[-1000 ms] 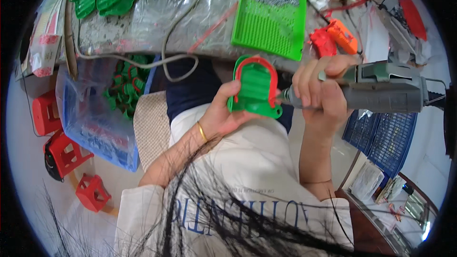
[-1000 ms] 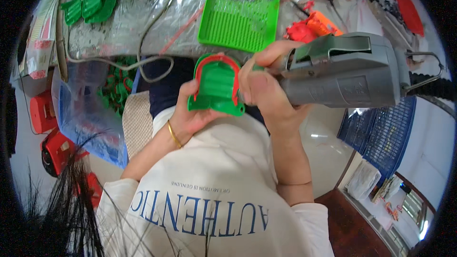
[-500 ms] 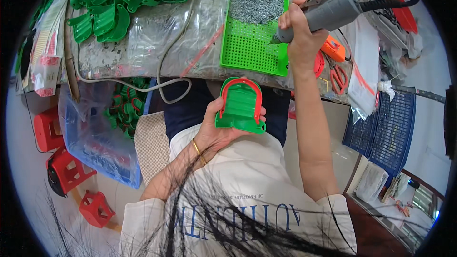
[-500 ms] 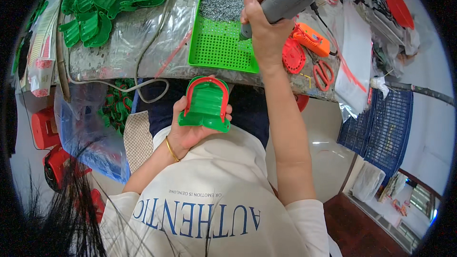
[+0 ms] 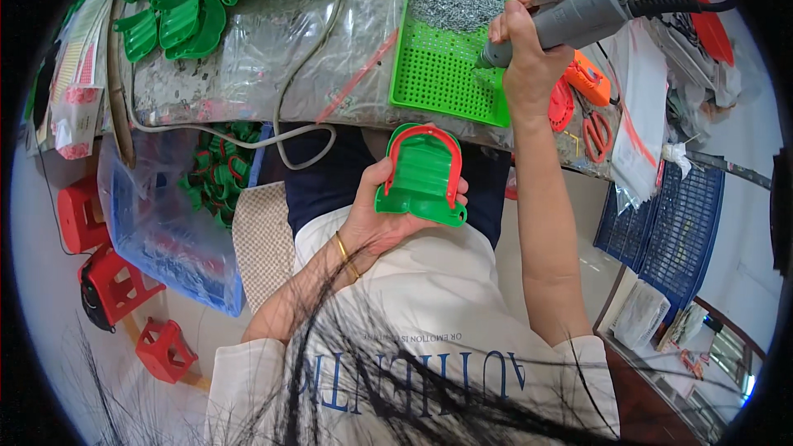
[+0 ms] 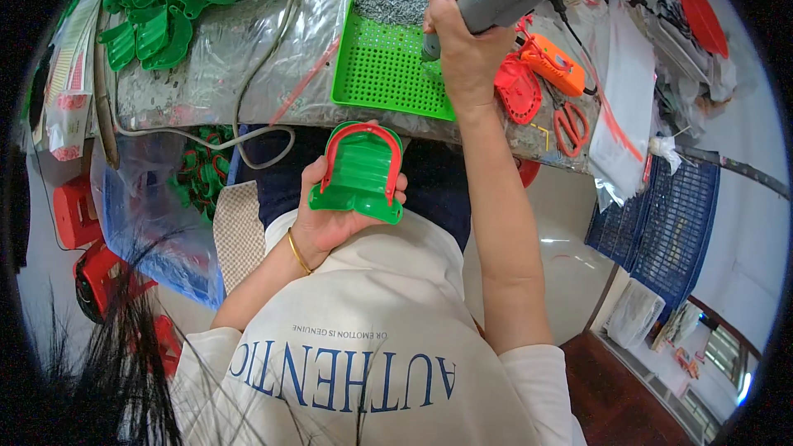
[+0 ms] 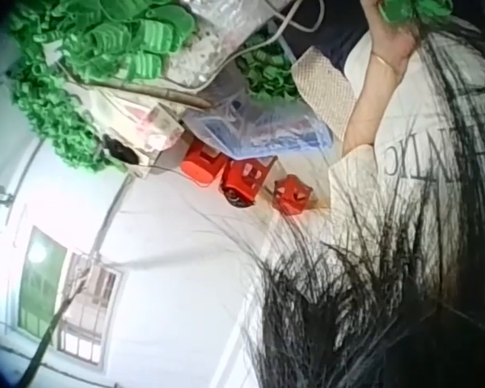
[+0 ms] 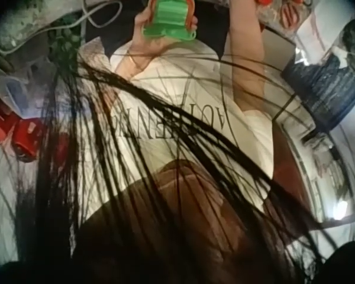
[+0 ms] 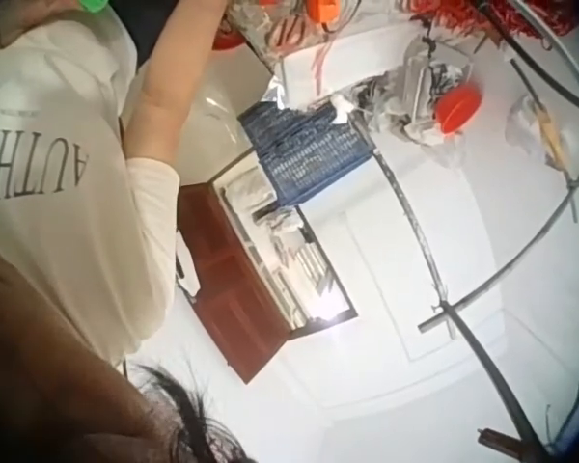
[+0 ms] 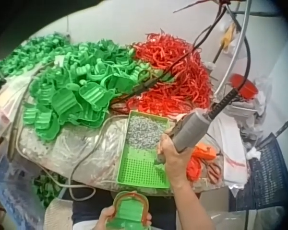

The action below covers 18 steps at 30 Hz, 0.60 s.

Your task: Assembling small plastic components by attaching red pieces to a green base using a handheld electric driver.

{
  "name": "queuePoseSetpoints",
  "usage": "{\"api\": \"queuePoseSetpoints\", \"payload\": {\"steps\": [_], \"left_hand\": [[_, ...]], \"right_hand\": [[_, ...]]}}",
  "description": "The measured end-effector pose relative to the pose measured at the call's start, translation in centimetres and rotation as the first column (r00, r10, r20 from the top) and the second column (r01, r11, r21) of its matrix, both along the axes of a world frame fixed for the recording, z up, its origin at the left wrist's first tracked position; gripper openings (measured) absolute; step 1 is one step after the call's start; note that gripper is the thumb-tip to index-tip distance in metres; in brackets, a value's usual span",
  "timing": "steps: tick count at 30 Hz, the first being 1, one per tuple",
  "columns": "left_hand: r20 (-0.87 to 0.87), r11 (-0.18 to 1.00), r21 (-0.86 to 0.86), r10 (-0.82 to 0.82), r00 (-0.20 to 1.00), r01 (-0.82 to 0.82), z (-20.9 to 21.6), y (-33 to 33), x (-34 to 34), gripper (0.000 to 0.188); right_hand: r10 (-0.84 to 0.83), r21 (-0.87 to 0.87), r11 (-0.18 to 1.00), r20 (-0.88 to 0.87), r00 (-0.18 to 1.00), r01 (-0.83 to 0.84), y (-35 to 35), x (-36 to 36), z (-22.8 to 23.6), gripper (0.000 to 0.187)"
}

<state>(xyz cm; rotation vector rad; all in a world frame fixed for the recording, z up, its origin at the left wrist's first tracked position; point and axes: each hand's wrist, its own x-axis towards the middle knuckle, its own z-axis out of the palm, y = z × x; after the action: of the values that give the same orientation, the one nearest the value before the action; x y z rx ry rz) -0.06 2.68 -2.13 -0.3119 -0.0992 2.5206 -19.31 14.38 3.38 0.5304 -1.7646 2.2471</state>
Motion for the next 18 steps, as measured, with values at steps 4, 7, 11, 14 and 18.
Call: {"api": "queuePoseSetpoints", "payload": {"steps": [4,7,11,14,18], "left_hand": [[-0.017,0.987,-0.13,0.094,0.995,-0.096,1.0,0.3,0.0,0.071],[-0.022,0.988,-0.117,0.1,0.995,-0.102,0.9,0.1,0.0,0.07],[0.004,0.998,0.001,0.065,0.998,-0.065,-0.1,0.2,-0.1,0.07],[0.022,0.998,0.052,0.039,0.999,-0.04,0.0,0.2,-0.5,0.069],[0.021,0.993,0.109,0.042,0.999,-0.044,-0.1,0.2,-0.6,0.066]], "right_hand": [[0.001,0.0,1.0,0.006,1.0,-0.001,-0.1,0.1,0.1,0.012],[-0.007,-0.027,1.0,0.032,0.999,0.008,-0.2,0.4,0.4,0.012],[0.002,-0.041,0.999,0.004,1.0,-0.001,-0.2,1.1,2.1,0.014],[0.067,-0.1,0.993,-0.005,0.998,-0.067,-0.5,2.6,4.9,0.013],[0.168,-0.052,0.985,0.115,0.979,-0.163,-2.3,7.4,7.8,0.013]]}}
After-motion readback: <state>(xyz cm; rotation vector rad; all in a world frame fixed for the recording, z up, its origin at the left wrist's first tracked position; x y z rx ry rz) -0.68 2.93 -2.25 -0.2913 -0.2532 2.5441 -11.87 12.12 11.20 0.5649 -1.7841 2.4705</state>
